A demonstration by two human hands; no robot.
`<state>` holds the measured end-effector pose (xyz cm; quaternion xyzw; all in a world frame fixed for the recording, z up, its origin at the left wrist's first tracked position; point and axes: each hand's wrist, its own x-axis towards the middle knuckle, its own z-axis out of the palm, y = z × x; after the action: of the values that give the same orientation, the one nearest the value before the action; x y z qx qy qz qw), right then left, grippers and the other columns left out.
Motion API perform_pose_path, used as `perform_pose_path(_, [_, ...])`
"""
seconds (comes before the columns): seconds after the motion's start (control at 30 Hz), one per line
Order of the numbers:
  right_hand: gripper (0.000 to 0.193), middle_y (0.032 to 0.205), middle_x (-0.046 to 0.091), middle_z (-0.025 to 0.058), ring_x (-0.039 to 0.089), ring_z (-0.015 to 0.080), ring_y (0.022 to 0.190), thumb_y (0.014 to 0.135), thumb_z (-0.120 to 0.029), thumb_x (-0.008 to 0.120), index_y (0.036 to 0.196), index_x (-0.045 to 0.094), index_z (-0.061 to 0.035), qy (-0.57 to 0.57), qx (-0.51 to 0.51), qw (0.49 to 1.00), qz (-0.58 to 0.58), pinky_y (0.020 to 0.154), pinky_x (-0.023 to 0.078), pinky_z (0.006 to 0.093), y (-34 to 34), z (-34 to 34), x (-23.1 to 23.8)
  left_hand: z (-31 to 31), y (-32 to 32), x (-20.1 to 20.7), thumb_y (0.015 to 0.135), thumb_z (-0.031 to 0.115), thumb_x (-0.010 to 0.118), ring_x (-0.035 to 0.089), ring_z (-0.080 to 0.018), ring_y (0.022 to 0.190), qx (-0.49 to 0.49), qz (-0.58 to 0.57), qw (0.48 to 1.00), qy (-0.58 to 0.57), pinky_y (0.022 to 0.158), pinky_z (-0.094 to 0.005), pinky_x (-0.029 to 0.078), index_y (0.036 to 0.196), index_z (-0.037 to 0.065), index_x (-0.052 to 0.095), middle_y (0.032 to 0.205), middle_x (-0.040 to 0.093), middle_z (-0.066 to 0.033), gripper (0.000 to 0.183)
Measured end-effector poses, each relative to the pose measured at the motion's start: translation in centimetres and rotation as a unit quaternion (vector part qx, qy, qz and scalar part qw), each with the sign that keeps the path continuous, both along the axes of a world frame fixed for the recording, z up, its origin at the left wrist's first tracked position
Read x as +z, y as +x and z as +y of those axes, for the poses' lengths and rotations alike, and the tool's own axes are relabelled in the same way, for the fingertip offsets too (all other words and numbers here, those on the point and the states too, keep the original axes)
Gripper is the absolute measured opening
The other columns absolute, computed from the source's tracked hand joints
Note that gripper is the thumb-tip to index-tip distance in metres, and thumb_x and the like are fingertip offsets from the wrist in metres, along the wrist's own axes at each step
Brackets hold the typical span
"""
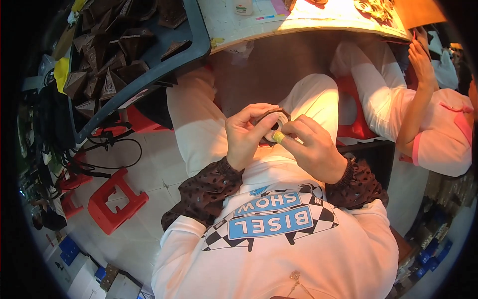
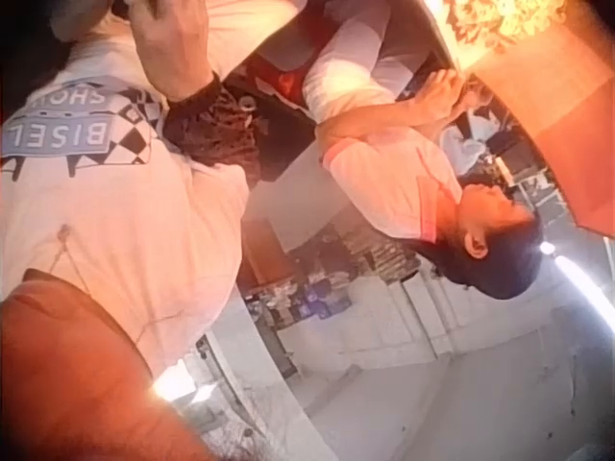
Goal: The person applies adhesive from a glue bottle to plastic parts, then assembles the parts by hand at a manufacturing workstation.
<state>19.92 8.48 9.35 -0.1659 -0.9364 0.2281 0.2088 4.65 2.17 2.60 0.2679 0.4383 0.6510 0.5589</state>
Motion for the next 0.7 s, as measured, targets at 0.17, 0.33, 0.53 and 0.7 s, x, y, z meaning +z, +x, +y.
perform_pose_path(0.17, [0.023, 0.083, 0.055, 0.0089, 0.055, 0.0217, 0.072, 0.065, 0.0, 0.066, 0.088, 0.06, 0.0012, -0.036, -0.05, 0.998, 0.034, 0.06, 0.048, 0.03, 0.4, 0.1, 0.6, 0.2, 0.5, 0.5, 0.084, 0.0, 0.061, 0.061, -0.0106, 0.083, 0.029, 0.016, 0.999, -0.008, 0.07, -0.0212, 0.051, 0.094, -0.001, 0.065, 0.096, 0.065, -0.0091, 0.011])
perform_pose_path(0.33, [0.024, 0.072, 0.059, 0.0091, 0.059, 0.0177, 0.058, 0.07, -0.005, 0.07, 0.089, 0.057, 0.002, -0.2, -0.186, 0.961, 0.035, 0.054, 0.048, 0.0279, 1.0, 0.4, -0.3, -0.1, 0.3, 1.0, 0.084, 0.0, 0.061, 0.061, -0.0111, 0.085, 0.038, 0.067, 0.997, -0.004, 0.074, -0.0229, 0.05, 0.093, -0.001, 0.065, 0.096, 0.065, -0.0091, 0.01])
perform_pose_path(0.53, [0.018, 0.065, 0.057, 0.0099, 0.058, 0.0175, 0.055, 0.075, -0.006, 0.068, 0.083, 0.054, 0.0007, -0.299, -0.144, 0.943, 0.018, 0.05, 0.045, 0.0277, -0.1, 1.3, -1.2, -0.2, 0.1, 0.8, 0.081, -0.003, 0.063, 0.061, -0.0136, 0.087, 0.041, 0.183, 0.981, 0.048, 0.077, -0.0243, 0.05, 0.094, -0.002, 0.064, 0.098, 0.064, -0.0114, 0.013])
perform_pose_path(0.7, [0.017, 0.06, 0.054, 0.0104, 0.057, 0.0177, 0.053, 0.075, -0.006, 0.068, 0.079, 0.052, 0.0, -0.308, -0.128, 0.942, 0.044, 0.048, 0.043, 0.0284, -0.2, 1.9, -2.1, -0.4, 0.2, 1.2, 0.079, -0.006, 0.064, 0.062, -0.0164, 0.092, 0.041, 0.184, 0.979, 0.075, 0.08, -0.026, 0.05, 0.096, -0.002, 0.064, 0.099, 0.064, -0.0137, 0.017])
